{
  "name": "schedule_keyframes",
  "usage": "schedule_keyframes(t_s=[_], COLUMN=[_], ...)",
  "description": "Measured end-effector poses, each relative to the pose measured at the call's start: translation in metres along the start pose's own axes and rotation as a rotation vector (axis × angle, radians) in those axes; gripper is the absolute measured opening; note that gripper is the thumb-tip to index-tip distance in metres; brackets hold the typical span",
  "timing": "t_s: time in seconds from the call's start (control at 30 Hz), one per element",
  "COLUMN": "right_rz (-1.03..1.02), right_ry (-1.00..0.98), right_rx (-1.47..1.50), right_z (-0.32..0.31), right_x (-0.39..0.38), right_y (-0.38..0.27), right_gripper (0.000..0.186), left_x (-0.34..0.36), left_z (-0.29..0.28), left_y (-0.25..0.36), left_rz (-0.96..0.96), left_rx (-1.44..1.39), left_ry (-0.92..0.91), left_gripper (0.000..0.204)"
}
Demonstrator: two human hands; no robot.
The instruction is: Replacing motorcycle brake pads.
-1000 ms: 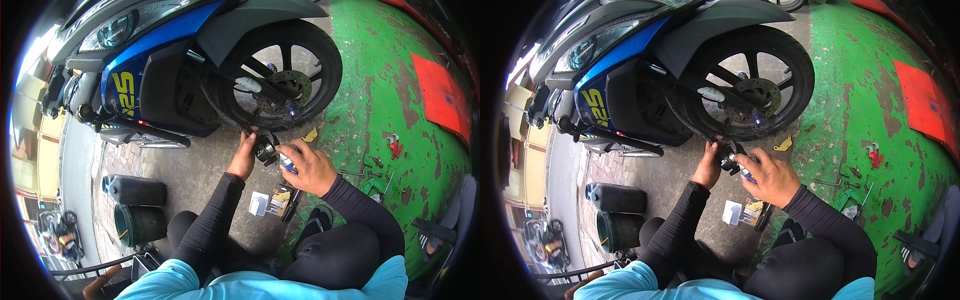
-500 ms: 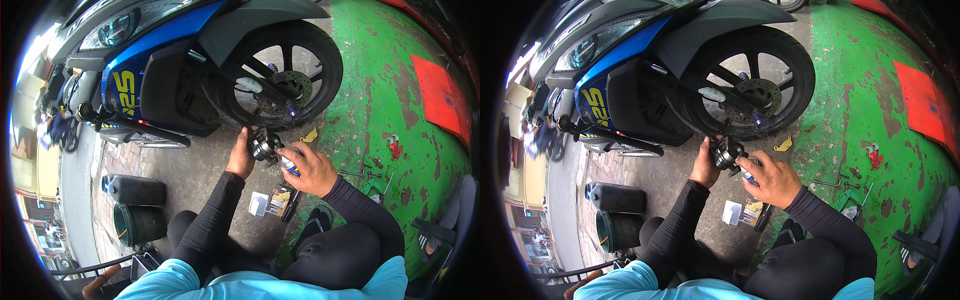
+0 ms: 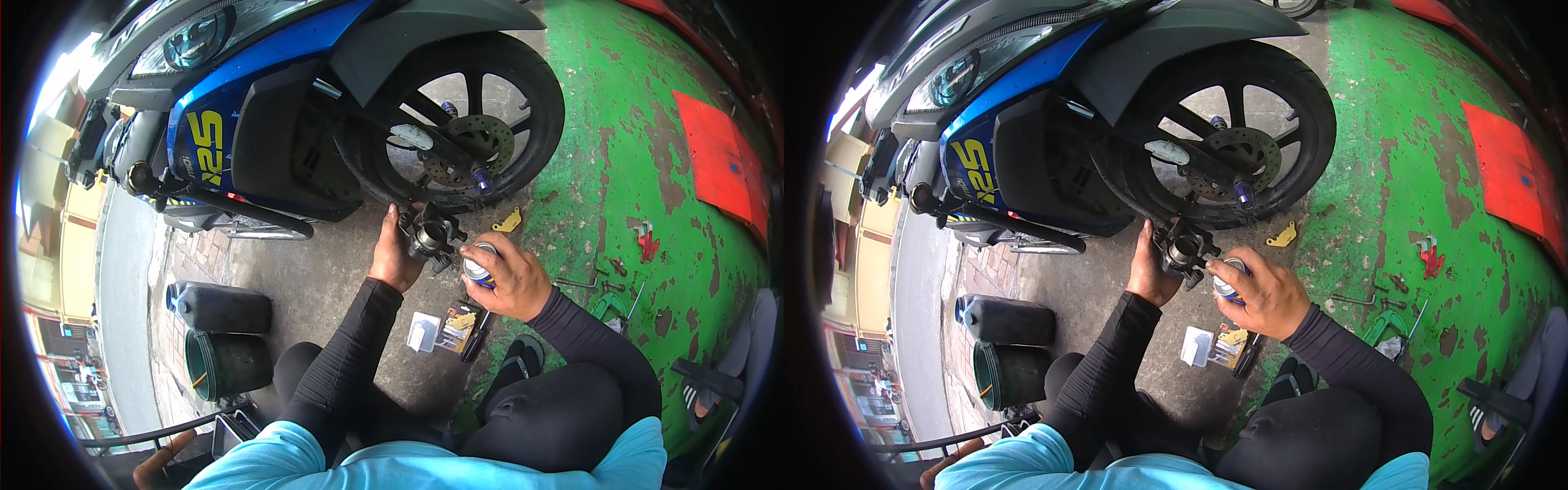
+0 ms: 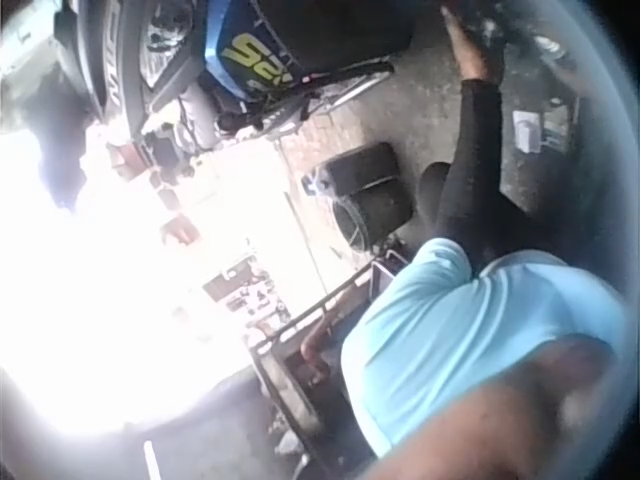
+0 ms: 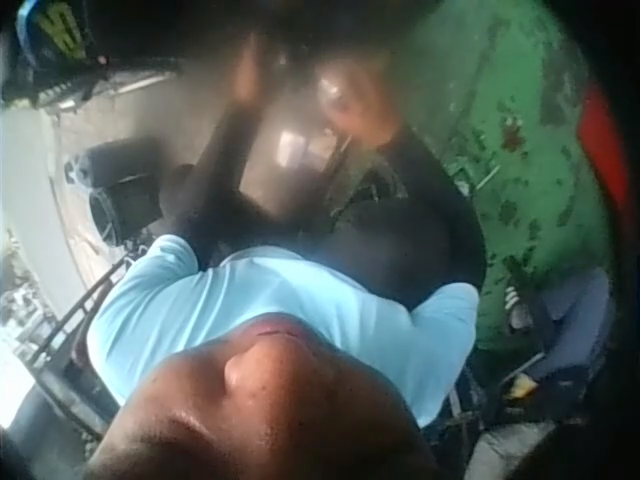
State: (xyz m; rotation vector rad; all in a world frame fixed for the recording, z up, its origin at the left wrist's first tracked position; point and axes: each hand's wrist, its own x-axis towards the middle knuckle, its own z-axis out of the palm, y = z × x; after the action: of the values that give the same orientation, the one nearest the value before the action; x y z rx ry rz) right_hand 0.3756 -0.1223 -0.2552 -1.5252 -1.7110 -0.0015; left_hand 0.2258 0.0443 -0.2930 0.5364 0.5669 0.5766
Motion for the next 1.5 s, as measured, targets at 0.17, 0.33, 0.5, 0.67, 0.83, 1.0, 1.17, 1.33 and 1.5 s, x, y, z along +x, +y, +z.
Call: schedule_keyframes(t_s=[0.17, 0.33, 0.5, 0.67, 0.83, 1.0, 1.17, 1.33, 1.5], right_rz=[0.002, -0.011, 0.152, 0.62, 0.682, 0.822, 0.758, 0.698, 0.826], right_ry=[-0.002, 0.007, 0.108, 0.211, 0.11, 0.077, -0.071, -0.086, 0.113], right_rx=[-0.008, -0.013, 0.121, 0.325, 0.009, 0.09, 0.089, 0.08, -0.006], right_z=[0.0, -0.001, -0.007, -0.001, 0.007, 0.015, 0.04, 0.051, 0.004], right_x=[-0.002, -0.001, 0.0, -0.051, -0.092, -0.102, -0.1, -0.103, -0.096], right_y=[0.001, 0.0, 0.01, 0.048, 0.095, 0.124, 0.134, 0.14, 0.152], right_gripper=[0.062, 0.062, 0.068, 0.084, 0.082, 0.083, 0.087, 0.085, 0.083], left_x=[0.0, 0.002, 0.01, 0.005, 0.005, 0.001, 0.001, -0.005, -0.013], left_z=[0.0, -0.009, -0.039, -0.026, -0.043, -0.052, -0.063, -0.067, -0.073], left_y=[0.0, -0.008, -0.008, -0.004, 0.003, 0.012, 0.019, 0.025, 0.04], left_rz=[-0.009, 0.015, 0.159, 0.178, 0.222, 0.221, 0.206, 0.142, 0.091], left_rx=[-0.014, 0.054, 0.609, 0.744, 0.717, 0.866, 1.052, 1.021, 0.956], left_ry=[0.002, -0.019, 0.009, 0.16, 0.137, 0.131, 0.13, 0.087, 0.008], left_gripper=[0.051, 0.053, 0.057, 0.071, 0.063, 0.054, 0.058, 0.053, 0.046])
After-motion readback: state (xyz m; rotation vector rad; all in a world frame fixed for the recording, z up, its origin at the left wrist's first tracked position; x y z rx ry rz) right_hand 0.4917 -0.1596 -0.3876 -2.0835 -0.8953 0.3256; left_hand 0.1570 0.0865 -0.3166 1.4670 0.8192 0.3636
